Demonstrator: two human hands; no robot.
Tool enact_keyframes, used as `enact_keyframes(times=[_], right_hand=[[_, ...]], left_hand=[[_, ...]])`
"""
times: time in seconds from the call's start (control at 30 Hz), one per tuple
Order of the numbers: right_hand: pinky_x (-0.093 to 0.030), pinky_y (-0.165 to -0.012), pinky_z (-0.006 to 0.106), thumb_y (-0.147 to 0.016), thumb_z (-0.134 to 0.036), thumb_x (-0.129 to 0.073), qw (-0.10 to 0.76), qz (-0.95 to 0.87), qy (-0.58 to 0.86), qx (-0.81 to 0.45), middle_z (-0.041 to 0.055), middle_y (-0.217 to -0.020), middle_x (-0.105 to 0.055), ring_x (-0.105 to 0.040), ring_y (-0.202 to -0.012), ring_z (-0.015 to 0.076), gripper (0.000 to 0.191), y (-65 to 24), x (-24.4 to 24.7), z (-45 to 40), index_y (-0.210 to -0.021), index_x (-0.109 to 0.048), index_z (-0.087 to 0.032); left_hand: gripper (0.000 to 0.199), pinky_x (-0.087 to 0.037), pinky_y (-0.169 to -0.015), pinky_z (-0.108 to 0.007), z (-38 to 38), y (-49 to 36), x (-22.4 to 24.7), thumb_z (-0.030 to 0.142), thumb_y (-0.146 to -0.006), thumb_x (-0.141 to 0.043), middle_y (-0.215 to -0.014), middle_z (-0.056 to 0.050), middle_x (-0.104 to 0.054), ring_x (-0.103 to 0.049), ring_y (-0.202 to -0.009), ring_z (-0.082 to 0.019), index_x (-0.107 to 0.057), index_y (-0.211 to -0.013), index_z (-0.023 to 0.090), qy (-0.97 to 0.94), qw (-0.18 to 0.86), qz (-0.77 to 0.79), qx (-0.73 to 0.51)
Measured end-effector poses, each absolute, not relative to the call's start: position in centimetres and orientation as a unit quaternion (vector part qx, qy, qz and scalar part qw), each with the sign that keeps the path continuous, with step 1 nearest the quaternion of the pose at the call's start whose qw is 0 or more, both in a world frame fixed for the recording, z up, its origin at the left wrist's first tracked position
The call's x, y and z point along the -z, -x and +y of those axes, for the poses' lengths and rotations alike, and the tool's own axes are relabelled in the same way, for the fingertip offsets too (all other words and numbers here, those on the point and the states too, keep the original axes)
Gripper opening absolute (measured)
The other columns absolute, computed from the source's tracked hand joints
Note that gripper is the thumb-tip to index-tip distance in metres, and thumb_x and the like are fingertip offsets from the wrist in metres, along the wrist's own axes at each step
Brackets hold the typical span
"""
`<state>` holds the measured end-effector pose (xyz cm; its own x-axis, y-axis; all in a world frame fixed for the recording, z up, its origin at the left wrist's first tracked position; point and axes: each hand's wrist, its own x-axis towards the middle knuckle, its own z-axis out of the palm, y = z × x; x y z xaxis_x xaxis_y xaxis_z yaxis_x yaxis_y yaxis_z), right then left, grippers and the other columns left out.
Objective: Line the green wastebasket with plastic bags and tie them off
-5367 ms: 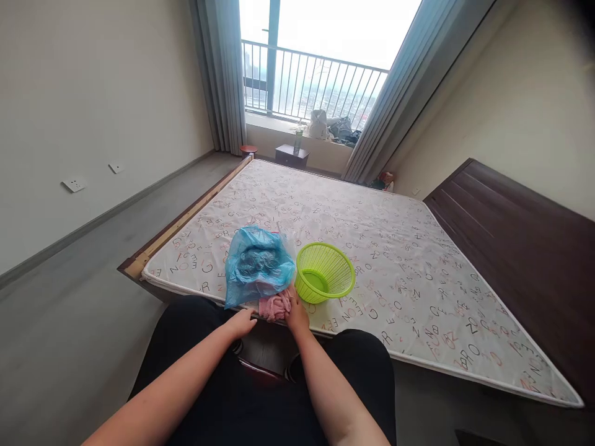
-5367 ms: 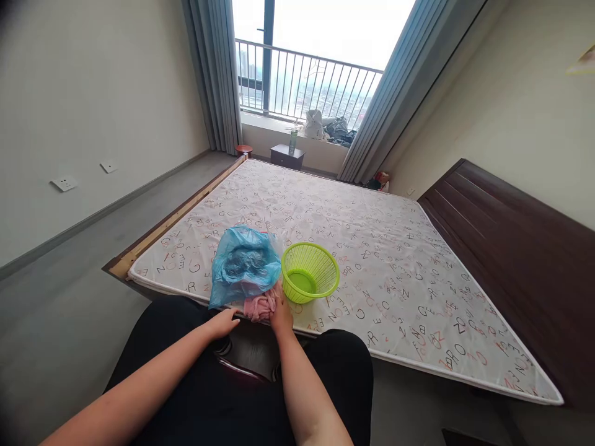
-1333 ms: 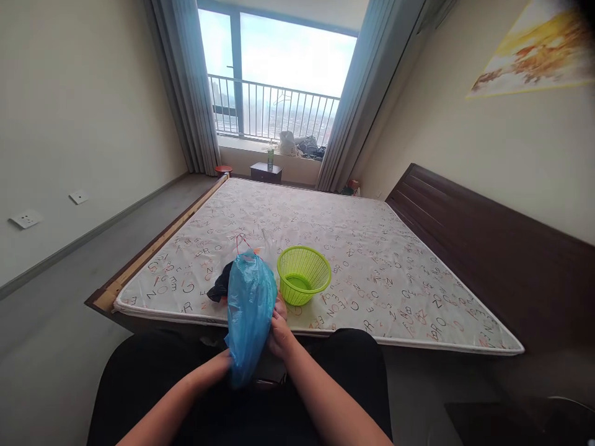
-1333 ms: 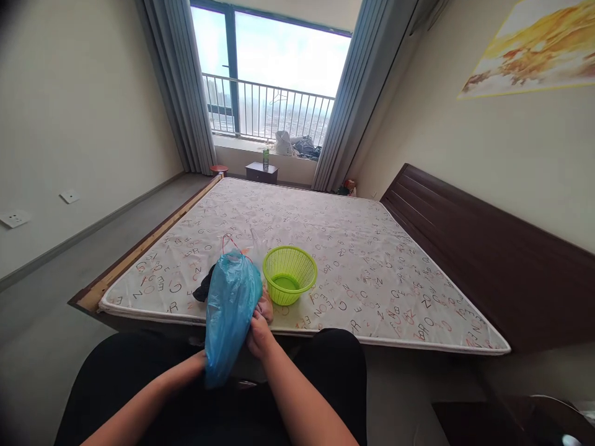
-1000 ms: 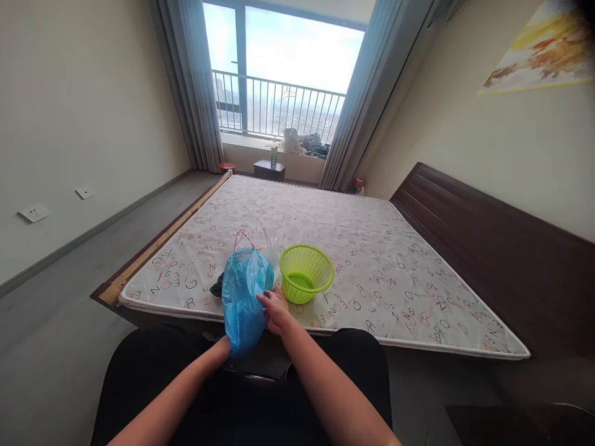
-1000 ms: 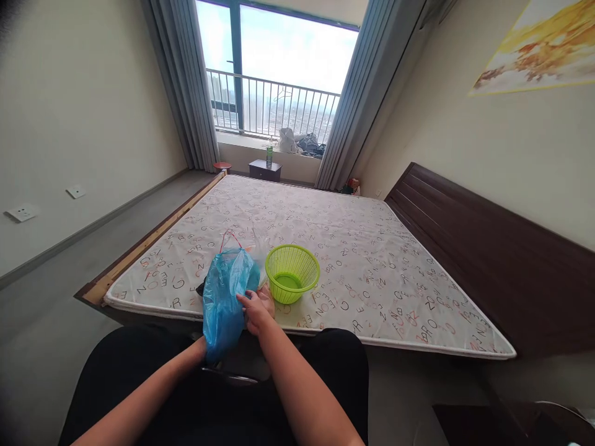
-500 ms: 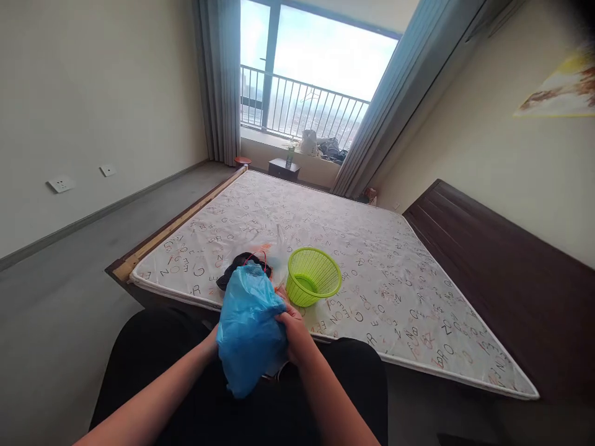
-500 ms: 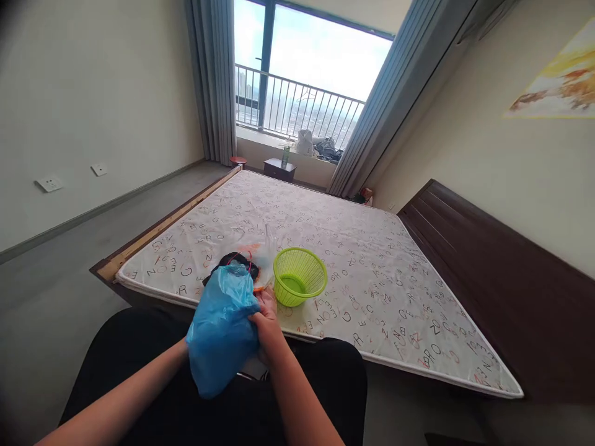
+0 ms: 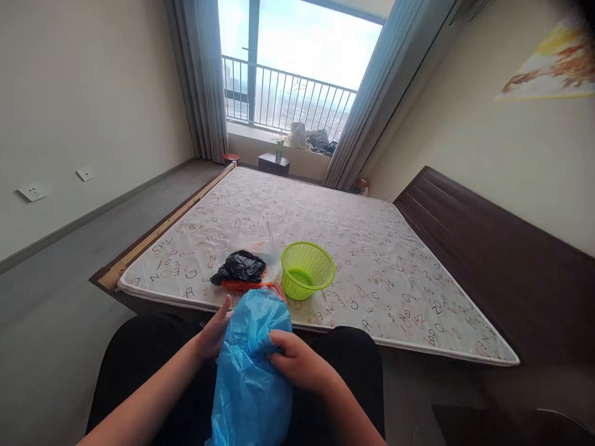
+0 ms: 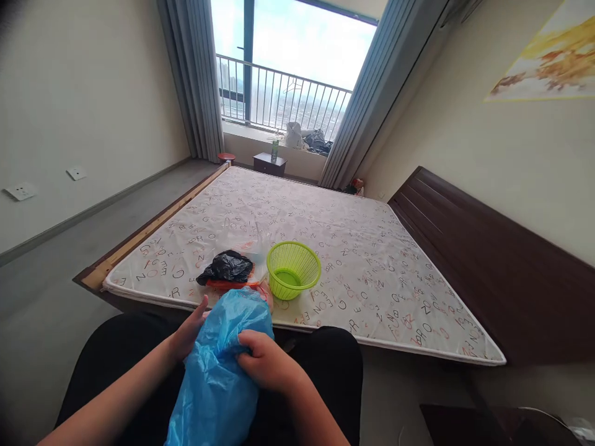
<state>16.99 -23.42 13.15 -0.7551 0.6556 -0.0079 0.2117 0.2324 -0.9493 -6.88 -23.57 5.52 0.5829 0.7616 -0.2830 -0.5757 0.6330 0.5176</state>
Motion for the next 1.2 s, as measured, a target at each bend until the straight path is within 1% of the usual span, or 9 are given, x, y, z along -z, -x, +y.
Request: enact_keyframes(times=[0.13,0.2,0.37,0.5,0.8,0.93,1.03,1.13,1.2], right_hand=[[-0.047,-0.102,0.035,-0.083,-0.012,-0.062,0.201,-0.790,0.294,-0.499,0.0038,-0.120,-0.061,-0.059,-0.112,0.0202,0.015,-19.0,-14.3,-21.5,-0.092,-0.066,-0.023],[-0.048,-0.105,0.037,-0.084,-0.018,-0.067,0.234,-0.781,0.326,-0.479,0.0061,-0.135,-0.058,-0.056,-0.124,0.0228,0.020,-20.5,-15.4,-19.4,-0.103,-0.069,-0.024],[-0.054,-0.088,0.035,-0.084,-0.022,-0.065,0.415,-0.707,0.455,-0.349,0.0062,-0.127,-0.065,-0.060,-0.118,0.0229,0.014,-23.8,-17.2,-11.8,-0.097,-0.068,-0.024],[-0.051,-0.096,0.039,-0.082,-0.023,-0.060,0.552,-0.616,0.521,-0.212,0.0071,-0.118,-0.066,-0.061,-0.113,0.0233,0.011,-24.7,-16.5,-5.4,-0.092,-0.064,-0.023],[-0.042,-0.111,0.043,-0.067,-0.019,-0.057,0.469,-0.556,0.603,-0.328,0.0123,-0.127,-0.064,-0.053,-0.128,0.0281,0.045,-26.7,-10.5,-0.7,-0.111,-0.064,-0.020],[-0.056,-0.085,0.036,-0.084,-0.042,-0.050,0.505,-0.437,0.552,-0.500,0.0081,-0.130,-0.063,-0.062,-0.114,0.0247,0.039,-28.2,-11.5,-2.8,-0.118,-0.060,-0.026],[-0.054,-0.068,0.029,-0.086,-0.058,-0.057,0.473,-0.394,0.472,-0.631,0.0065,-0.127,-0.063,-0.066,-0.095,0.0197,0.052,-28.3,-12.8,-4.3,-0.128,-0.053,-0.029],[-0.050,-0.065,0.026,-0.073,-0.048,-0.077,0.445,-0.407,0.496,-0.625,0.0056,-0.114,-0.066,-0.065,-0.086,0.0169,0.066,-27.9,-12.6,-4.8,-0.130,-0.052,-0.025],[-0.049,-0.066,0.025,-0.066,-0.033,-0.079,0.443,-0.431,0.511,-0.597,0.0027,-0.100,-0.067,-0.063,-0.083,0.0158,0.061,-27.8,-11.7,-4.8,-0.122,-0.058,-0.021]], left_hand=[[0.053,-0.060,-0.089,-0.042,-18.5,4.7,-10.4,0.035,-0.076,-0.084,-0.108,-0.012,-0.078,-0.076,-0.096,-0.030,-0.069,-0.124,0.017,-0.248,0.769,0.395,-0.438],[0.045,-0.063,-0.074,-0.038,-14.7,3.1,-13.9,0.026,-0.071,-0.086,-0.092,-0.007,-0.079,-0.076,-0.076,-0.025,-0.071,-0.112,0.018,-0.282,0.710,0.434,-0.478],[0.050,-0.064,-0.077,-0.040,-6.7,-1.3,-23.0,0.024,-0.067,-0.088,-0.098,-0.008,-0.079,-0.075,-0.084,-0.026,-0.072,-0.114,0.018,-0.380,0.626,0.343,-0.587],[0.060,-0.060,-0.090,-0.043,-3.3,-4.7,-26.5,0.027,-0.065,-0.089,-0.108,-0.007,-0.078,-0.073,-0.098,-0.027,-0.070,-0.122,0.019,-0.447,0.572,0.297,-0.620],[0.032,-0.055,-0.091,-0.042,-2.2,-8.5,-18.6,0.031,-0.072,-0.076,-0.102,-0.007,-0.078,-0.070,-0.098,-0.026,-0.075,-0.101,0.017,-0.622,0.460,0.400,-0.492],[0.035,-0.043,-0.112,-0.049,-4.0,-8.6,-12.7,0.011,-0.065,-0.065,-0.115,-0.009,-0.076,-0.063,-0.119,-0.029,-0.077,-0.096,0.021,-0.722,0.364,0.418,-0.415],[0.040,-0.035,-0.118,-0.051,-5.8,-8.4,-10.6,0.005,-0.063,-0.060,-0.112,-0.008,-0.075,-0.060,-0.121,-0.030,-0.078,-0.094,0.024,-0.790,0.339,0.383,-0.339],[0.024,-0.029,-0.121,-0.050,-7.0,-7.8,-10.3,0.009,-0.066,-0.063,-0.096,-0.007,-0.073,-0.059,-0.118,-0.031,-0.075,-0.076,0.026,-0.831,0.343,0.356,-0.256],[0.017,-0.028,-0.121,-0.050,-7.3,-7.3,-10.3,0.011,-0.066,-0.064,-0.102,-0.007,-0.073,-0.056,-0.123,-0.032,-0.073,-0.068,0.026,-0.826,0.376,0.347,-0.237]])
